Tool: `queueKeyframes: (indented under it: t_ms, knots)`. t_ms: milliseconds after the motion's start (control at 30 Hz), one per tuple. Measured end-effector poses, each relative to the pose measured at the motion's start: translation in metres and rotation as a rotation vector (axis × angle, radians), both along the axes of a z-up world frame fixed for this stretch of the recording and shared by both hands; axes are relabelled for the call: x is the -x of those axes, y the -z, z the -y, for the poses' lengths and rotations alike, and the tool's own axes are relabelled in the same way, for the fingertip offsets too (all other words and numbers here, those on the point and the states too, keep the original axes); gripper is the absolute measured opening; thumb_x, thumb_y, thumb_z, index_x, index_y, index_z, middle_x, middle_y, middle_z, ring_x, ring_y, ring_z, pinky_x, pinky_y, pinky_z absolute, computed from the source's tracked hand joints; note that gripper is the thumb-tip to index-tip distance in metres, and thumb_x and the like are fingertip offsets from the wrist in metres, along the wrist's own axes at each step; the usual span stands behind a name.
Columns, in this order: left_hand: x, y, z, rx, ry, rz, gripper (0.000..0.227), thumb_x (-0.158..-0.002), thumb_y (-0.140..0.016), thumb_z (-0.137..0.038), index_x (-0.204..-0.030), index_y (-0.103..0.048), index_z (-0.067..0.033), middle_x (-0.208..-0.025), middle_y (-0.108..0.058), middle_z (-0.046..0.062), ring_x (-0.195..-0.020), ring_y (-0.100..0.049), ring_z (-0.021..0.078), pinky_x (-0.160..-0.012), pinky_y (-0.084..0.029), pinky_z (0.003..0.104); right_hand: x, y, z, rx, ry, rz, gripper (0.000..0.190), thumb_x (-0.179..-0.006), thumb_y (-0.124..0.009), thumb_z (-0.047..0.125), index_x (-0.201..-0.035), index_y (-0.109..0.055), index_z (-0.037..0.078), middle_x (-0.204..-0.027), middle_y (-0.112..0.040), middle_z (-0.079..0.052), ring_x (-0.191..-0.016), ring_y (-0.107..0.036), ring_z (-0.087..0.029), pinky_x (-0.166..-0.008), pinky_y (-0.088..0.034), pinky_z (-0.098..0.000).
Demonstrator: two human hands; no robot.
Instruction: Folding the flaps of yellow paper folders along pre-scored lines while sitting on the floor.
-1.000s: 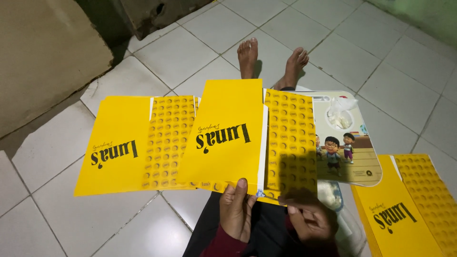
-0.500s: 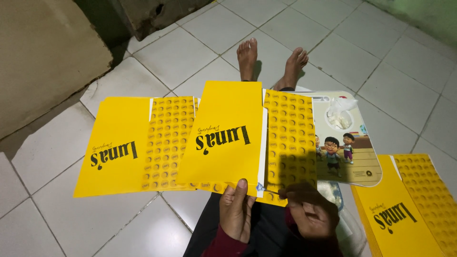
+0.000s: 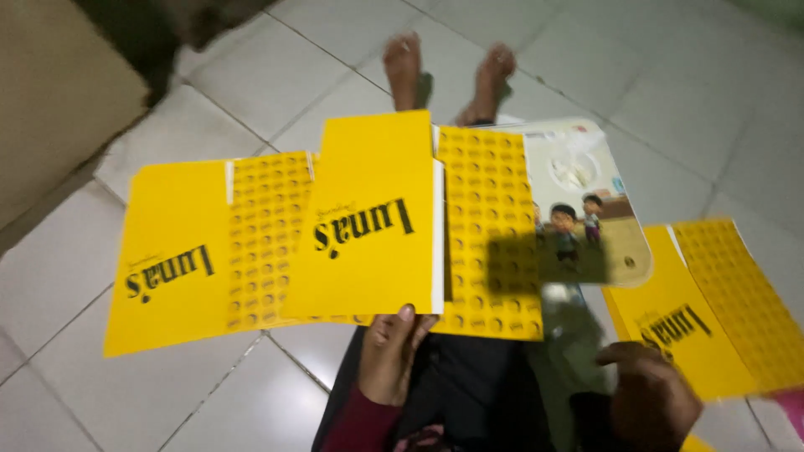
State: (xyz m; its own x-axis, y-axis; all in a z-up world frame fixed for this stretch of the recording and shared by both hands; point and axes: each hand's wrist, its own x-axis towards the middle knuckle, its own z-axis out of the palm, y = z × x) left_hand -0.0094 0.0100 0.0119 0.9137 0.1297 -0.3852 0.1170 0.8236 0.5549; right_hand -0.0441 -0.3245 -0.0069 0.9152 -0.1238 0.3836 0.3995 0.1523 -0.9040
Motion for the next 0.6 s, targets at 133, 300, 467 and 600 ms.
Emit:
queueKeyframes:
  t_ms: [133, 300, 467, 600]
  knots:
    - [0.0, -0.006, -0.013, -0.093, 0.107, -0.002, 0.035, -0.092, -0.066, -0.008, -0.121, -0.063, 0.0119, -0.105, -0.07, 0.022, -0.096, -0.069, 0.03, -0.096, -0.056, 0.045, 0.021, 0.023, 0.039, 0.493, 0.687, -0.266, 0.004, -0.106, -0.06, -0.006, -0.108, -0.063, -0.008, -0.098, -0.067, -0.017, -0.092, -0.064, -0.023, -0.093, -0.053, -0.0303]
    - [-0.003, 0.008, -0.019, -0.112, 0.062, -0.001, 0.028, -0.092, -0.064, 0.001, -0.118, -0.064, 0.0097, -0.106, -0.071, 0.021, -0.095, -0.069, 0.0283, -0.096, -0.055, 0.042, 0.048, 0.144, 0.099, 0.491, 0.714, -0.426, 0.014, -0.102, -0.067, 0.006, -0.113, -0.07, -0.002, -0.105, -0.071, -0.009, -0.084, -0.064, -0.016, -0.081, -0.05, -0.0249]
    - [-0.007, -0.011, -0.017, -0.073, -0.004, -0.084, 0.035, -0.096, -0.057, -0.007, -0.127, -0.057, 0.0076, -0.121, -0.066, 0.021, -0.106, -0.065, 0.0309, -0.097, -0.053, 0.043, 0.044, 0.159, 0.064, 0.618, 0.726, -0.883, 0.041, -0.09, -0.07, 0.019, -0.129, -0.072, 0.007, -0.117, -0.076, -0.009, -0.111, -0.068, -0.025, -0.098, -0.049, -0.0342]
    - [-0.006, 0.006, -0.024, 0.029, -0.024, 0.069, 0.032, -0.099, -0.058, -0.007, -0.127, -0.058, 0.0074, -0.115, -0.069, 0.019, -0.098, -0.069, 0.0266, -0.087, -0.058, 0.037, 0.046, 0.141, 0.03, 1.114, 0.659, -0.221, 0.04, -0.084, -0.077, 0.011, -0.123, -0.073, 0.005, -0.132, -0.069, -0.02, -0.12, -0.065, -0.035, -0.105, -0.051, -0.0425]
